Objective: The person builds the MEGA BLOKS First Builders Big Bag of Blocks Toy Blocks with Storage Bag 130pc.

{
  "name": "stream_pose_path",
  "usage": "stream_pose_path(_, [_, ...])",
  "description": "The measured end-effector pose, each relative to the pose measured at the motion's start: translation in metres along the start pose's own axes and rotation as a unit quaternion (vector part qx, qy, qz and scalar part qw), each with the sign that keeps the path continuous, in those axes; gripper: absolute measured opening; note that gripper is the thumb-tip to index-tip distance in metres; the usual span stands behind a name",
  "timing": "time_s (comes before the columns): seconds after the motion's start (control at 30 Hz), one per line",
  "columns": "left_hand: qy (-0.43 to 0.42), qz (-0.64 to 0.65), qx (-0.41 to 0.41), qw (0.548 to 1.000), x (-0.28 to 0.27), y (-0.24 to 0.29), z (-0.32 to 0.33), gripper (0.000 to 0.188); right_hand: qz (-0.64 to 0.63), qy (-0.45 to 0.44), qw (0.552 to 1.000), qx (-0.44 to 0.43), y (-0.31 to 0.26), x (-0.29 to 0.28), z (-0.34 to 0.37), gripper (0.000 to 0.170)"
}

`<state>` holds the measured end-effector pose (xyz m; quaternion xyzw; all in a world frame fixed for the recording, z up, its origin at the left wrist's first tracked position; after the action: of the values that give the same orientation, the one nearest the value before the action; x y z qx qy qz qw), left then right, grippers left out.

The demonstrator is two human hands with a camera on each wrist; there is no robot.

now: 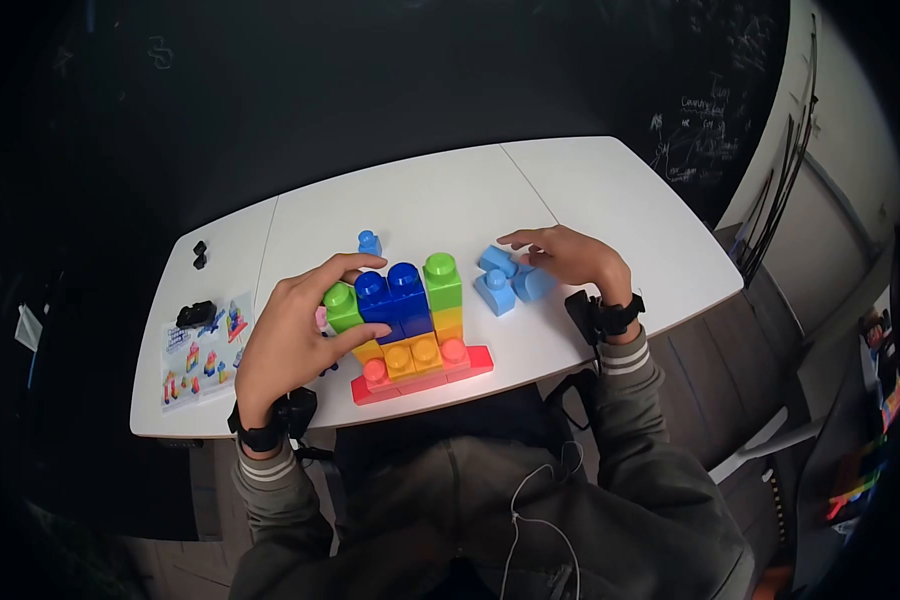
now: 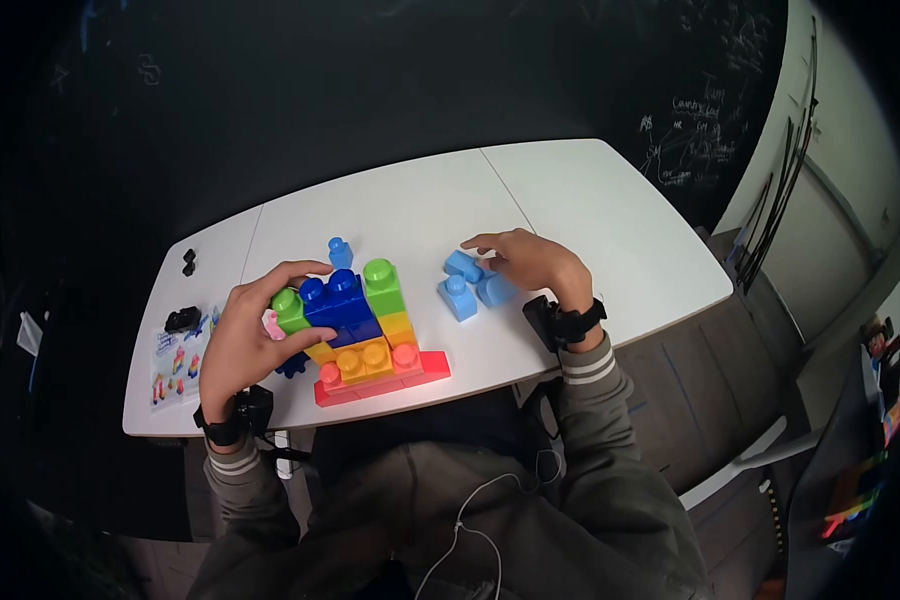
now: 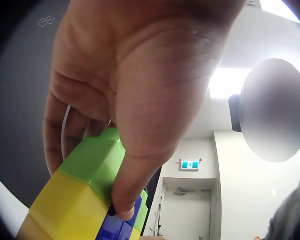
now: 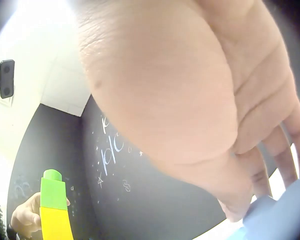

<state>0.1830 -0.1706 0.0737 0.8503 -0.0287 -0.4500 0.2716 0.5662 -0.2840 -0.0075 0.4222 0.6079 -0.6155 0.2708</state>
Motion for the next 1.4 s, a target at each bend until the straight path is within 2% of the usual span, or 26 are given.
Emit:
stream_pose_path(0.07, [0.004, 0.002, 0.006, 1.0, -0.001, 0.002, -0.001, 0.066, 0.003, -0.003, 1.0, 0.006, -0.012, -0.003, 0.004, 0.053])
stream_pose_path(0.13, [0.013, 0.019, 0.042, 0.999, -0.003, 0.003, -0.001, 0.062, 0.018, -0.015, 0.999, 0.028, -0.025, -0.002, 0.005, 0.067])
stream_pose_path(0.17, [0.01, 0.018, 0.041, 0.999, -0.006, 0.0, -0.001, 0.062, 0.015, -0.014, 0.999, 0.029, -0.027, 0.0, 0.005, 0.067])
stream_pose_path(0.23, [-0.001, 0.104, 0.002, 0.995, -0.018, -0.012, -0.003, 0.047, 0.043, -0.03, 0.998, -0.021, -0.029, 0.006, 0.005, 0.081])
stream_pose_path(0.33, [0.028, 0.134, -0.029, 0.99, -0.03, -0.035, -0.009, 0.039, 0.016, -0.065, 0.998, -0.008, -0.031, 0.014, -0.003, 0.084])
stream_pose_path(0.37, [0.026, 0.077, -0.038, 0.996, -0.032, -0.039, -0.012, 0.034, 0.013, -0.062, 0.998, -0.008, -0.032, 0.014, -0.004, 0.084])
stream_pose_path(0.4, [0.025, 0.075, -0.037, 0.996, -0.031, -0.042, -0.018, 0.034, 0.019, -0.069, 0.997, -0.014, -0.033, 0.014, -0.005, 0.084])
stream_pose_path(0.5, [-0.049, 0.001, -0.06, 0.997, -0.024, -0.056, -0.039, 0.031, 0.021, -0.079, 0.996, -0.026, -0.03, 0.014, -0.006, 0.086])
stream_pose_path(0.53, [-0.049, 0.0, -0.059, 0.997, -0.02, -0.064, -0.044, 0.031, 0.017, -0.081, 0.996, -0.03, -0.027, 0.014, -0.005, 0.089])
stream_pose_path(0.6, [-0.117, -0.044, -0.023, 0.992, -0.006, -0.086, -0.052, 0.041, 0.031, -0.048, 0.998, -0.02, -0.018, 0.008, 0.002, 0.09])
stream_pose_path(0.63, [-0.147, -0.052, -0.027, 0.987, -0.004, -0.088, -0.057, 0.062, 0.046, -0.016, 0.999, -0.011, -0.02, 0.003, 0.007, 0.092])
stream_pose_path(0.67, [-0.147, -0.052, -0.024, 0.988, -0.001, -0.088, -0.057, 0.062, 0.048, -0.013, 0.999, -0.009, -0.024, 0.0, 0.009, 0.092])
stream_pose_path(0.73, [-0.132, -0.037, 0.021, 0.99, 0.007, -0.079, -0.055, 0.052, 0.041, -0.015, 0.998, 0.048, -0.032, -0.005, 0.015, 0.094])
stream_pose_path(0.77, [-0.15, -0.047, 0.017, 0.987, 0.008, -0.076, -0.057, 0.058, 0.042, -0.016, 0.998, 0.048, -0.033, 0.001, 0.013, 0.094])
stream_pose_path(0.83, [-0.16, -0.056, 0.047, 0.984, 0.009, -0.076, -0.063, 0.061, 0.018, -0.01, 0.996, -0.082, -0.032, 0.018, 0.003, 0.097])
stream_pose_path(0.87, [-0.171, -0.068, 0.08, 0.98, 0.01, -0.076, -0.066, 0.064, 0.018, -0.01, 0.996, -0.082, -0.032, 0.025, -0.005, 0.097])
stream_pose_path(0.93, [-0.17, -0.095, 0.069, 0.978, 0.016, -0.087, -0.074, 0.07, 0.017, -0.084, 0.985, -0.149, -0.037, 0.034, -0.014, 0.098])
stream_pose_path(1.0, [-0.168, -0.122, 0.062, 0.976, 0.021, -0.094, -0.08, 0.077, 0.022, -0.107, 0.988, -0.113, -0.04, 0.027, -0.007, 0.096])
stream_pose_path(1.07, [-0.201, -0.202, -0.036, 0.958, 0.023, -0.092, -0.085, 0.086, 0.035, -0.06, 0.993, -0.096, -0.035, 0.009, 0.003, 0.085])
stream_pose_path(1.1, [-0.2, -0.2, -0.034, 0.959, 0.026, -0.1, -0.087, 0.086, 0.037, -0.06, 0.993, -0.095, -0.031, -0.002, 0.009, 0.085])
stream_pose_path(1.17, [-0.208, -0.168, -0.03, 0.963, 0.036, -0.129, -0.093, 0.089, -0.12, 0.008, 0.992, -0.047, -0.017, -0.029, 0.023, 0.067])
stream_pose_path(1.2, [-0.206, -0.168, -0.029, 0.964, 0.038, -0.141, -0.094, 0.089, -0.118, 0.008, 0.992, -0.047, -0.006, -0.037, 0.028, 0.067])
stream_pose_path(1.27, [-0.247, -0.112, 0.003, 0.962, 0.042, -0.149, -0.097, 0.071, -0.102, 0.099, 0.987, -0.074, 0.012, -0.051, 0.036, 0.057])
stream_pose_path(1.3, [-0.248, -0.112, 0.004, 0.962, 0.043, -0.147, -0.098, 0.071, -0.102, 0.1, 0.987, -0.073, 0.018, -0.053, 0.037, 0.057])
stream_pose_path(1.37, [-0.268, -0.133, -0.069, 0.952, 0.042, -0.133, -0.097, 0.049, -0.014, 0.118, 0.993, 0.028, 0.027, -0.055, 0.038, 0.063])
stream_pose_path(1.4, [-0.269, -0.135, -0.068, 0.951, 0.043, -0.132, -0.096, 0.049, -0.016, 0.119, 0.992, 0.029, 0.03, -0.053, 0.037, 0.063])
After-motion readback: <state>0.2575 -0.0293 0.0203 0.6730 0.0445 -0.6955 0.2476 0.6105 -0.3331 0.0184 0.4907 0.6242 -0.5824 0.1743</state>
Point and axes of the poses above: each hand's wrist, its own z-axis away from the middle knuckle, its own x-axis out of the palm, y = z × x, the point moved 1 cm from there along -z, towards the middle knuckle, and after that the axes turned 6 degrees about y, right-handed, at the moved point
